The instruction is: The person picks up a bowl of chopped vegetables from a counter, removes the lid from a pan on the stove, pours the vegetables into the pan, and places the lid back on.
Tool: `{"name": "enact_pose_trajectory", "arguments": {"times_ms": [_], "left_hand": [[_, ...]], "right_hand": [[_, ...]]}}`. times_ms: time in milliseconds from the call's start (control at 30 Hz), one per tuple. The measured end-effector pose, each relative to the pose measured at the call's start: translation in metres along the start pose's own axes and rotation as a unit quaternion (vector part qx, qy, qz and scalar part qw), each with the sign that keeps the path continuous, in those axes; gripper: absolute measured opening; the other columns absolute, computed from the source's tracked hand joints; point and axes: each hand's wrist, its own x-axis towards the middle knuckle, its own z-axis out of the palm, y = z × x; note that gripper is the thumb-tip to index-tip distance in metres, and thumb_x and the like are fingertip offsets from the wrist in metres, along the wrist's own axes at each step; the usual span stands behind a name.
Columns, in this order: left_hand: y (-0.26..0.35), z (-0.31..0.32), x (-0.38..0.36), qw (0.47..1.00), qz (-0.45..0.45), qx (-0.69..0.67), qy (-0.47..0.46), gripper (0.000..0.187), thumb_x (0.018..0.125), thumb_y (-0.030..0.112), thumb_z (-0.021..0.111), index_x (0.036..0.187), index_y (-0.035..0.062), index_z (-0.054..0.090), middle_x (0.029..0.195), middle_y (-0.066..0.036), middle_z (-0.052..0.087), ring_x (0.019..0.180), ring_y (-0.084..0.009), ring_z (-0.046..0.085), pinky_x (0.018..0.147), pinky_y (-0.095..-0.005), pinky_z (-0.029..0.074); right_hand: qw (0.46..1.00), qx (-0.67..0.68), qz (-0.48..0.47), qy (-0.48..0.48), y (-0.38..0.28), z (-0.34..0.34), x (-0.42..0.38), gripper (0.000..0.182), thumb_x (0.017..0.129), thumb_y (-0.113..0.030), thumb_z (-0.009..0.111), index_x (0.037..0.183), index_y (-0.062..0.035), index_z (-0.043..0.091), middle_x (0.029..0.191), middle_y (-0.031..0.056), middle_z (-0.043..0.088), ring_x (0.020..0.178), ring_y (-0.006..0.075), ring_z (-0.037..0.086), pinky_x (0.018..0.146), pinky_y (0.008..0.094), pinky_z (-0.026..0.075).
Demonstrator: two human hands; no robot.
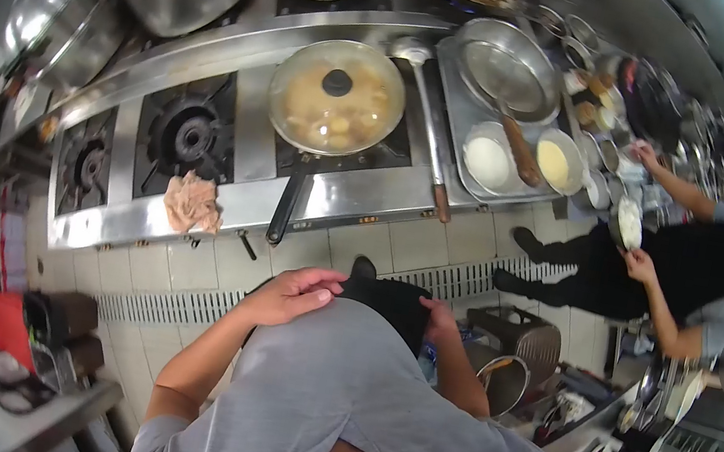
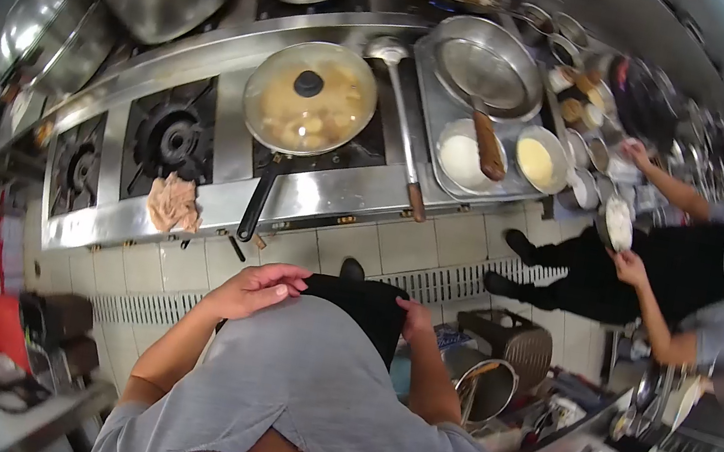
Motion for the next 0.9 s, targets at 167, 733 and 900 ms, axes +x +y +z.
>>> {"name": "enact_pose_trajectory", "arguments": {"times_ms": [167,733,900], "left_hand": [[0.006,-0.017,0.029,0.984,0.004,0.014,-0.175,0.059,0.103,0.036,0.054,0.152,0.0091,0.036,0.139,-0.012,0.052,0.111,-0.022,0.063,0.097,-0.0326,0.047],[-0.1,0.148,-0.017,0.674,0.021,0.384,-0.631,0.038,0.095,0.034,0.062,0.107,-0.0028,0.063,0.091,-0.012,0.068,0.078,-0.0218,0.065,0.067,-0.0377,0.051],[-0.113,0.161,-0.016,0.641,0.065,0.394,-0.655,0.04,0.092,0.033,0.068,0.112,-0.0021,0.064,0.093,-0.012,0.069,0.087,-0.0202,0.065,0.077,-0.0372,0.052]], "right_hand": [[0.955,0.157,-0.249,-0.036,-0.005,0.062,-0.128,0.026,0.094,-0.015,0.066,0.118,-0.0052,0.063,0.109,0.0061,0.07,0.104,0.0196,0.066,0.09,0.0356,0.054],[0.769,0.325,-0.549,0.021,0.26,0.238,-0.329,0.048,0.104,-0.027,0.053,0.142,0.0014,0.048,0.143,0.0141,0.053,0.104,0.0209,0.069,0.084,0.0349,0.059],[0.817,0.32,-0.448,0.171,0.322,0.213,-0.316,0.047,0.099,-0.027,0.062,0.139,-0.0032,0.053,0.118,0.0097,0.066,0.093,0.0181,0.068,0.08,0.0317,0.056]]}}
